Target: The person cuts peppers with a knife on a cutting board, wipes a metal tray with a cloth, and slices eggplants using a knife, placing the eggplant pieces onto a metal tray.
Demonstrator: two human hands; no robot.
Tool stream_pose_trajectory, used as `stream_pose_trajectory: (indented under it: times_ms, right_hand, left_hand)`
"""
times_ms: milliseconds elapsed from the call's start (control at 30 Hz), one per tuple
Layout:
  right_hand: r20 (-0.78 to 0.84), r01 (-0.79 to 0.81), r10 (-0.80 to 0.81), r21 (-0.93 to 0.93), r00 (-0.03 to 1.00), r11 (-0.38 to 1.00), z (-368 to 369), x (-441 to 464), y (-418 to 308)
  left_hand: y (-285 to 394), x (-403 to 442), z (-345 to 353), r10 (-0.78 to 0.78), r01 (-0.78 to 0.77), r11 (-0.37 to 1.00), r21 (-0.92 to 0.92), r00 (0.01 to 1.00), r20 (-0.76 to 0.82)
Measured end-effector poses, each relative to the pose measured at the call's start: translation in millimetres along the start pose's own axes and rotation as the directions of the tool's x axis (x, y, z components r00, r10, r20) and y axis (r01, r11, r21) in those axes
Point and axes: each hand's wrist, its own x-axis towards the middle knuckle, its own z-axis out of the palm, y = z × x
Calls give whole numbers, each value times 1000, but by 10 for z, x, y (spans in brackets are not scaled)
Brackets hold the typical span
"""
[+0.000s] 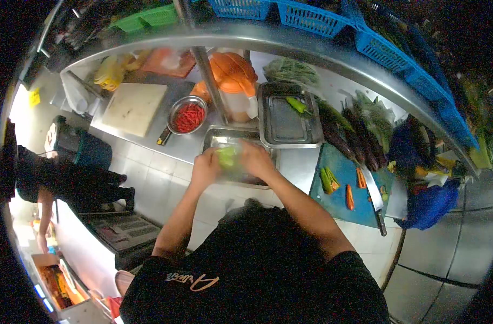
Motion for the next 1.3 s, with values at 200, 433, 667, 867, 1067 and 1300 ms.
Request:
stream_pose_trajectory:
  times_ms: [200,433,667,867,1067,1300]
  right_hand:
    - [282,-337,280,179,918,925,-86,127,-252]
    - [188,-253,217,194,958,948,-96,90,-77]
    - [69,-249,241,147,968,957,202,94,247]
    - [326,-487,389,314,862,815,-375,182,-578]
    - [233,-423,357,386,905,820,100,97,-76]
    - [74,-312,304,305,950,900,242,54,-32]
  left_hand:
    - [302,17,16,16,-16,1000,-7,999,45]
    - [210,68,77,51,-49,997,62,998,-37]
    - [234,56,55,168,-163,984,69,983,-74]
    - [177,34,153,310,-297,948,116,943,-119]
    - [282,-15,164,191,-187,981,56,979,-74]
    - [91,-58,268,109,-117,990,-84,989,-98]
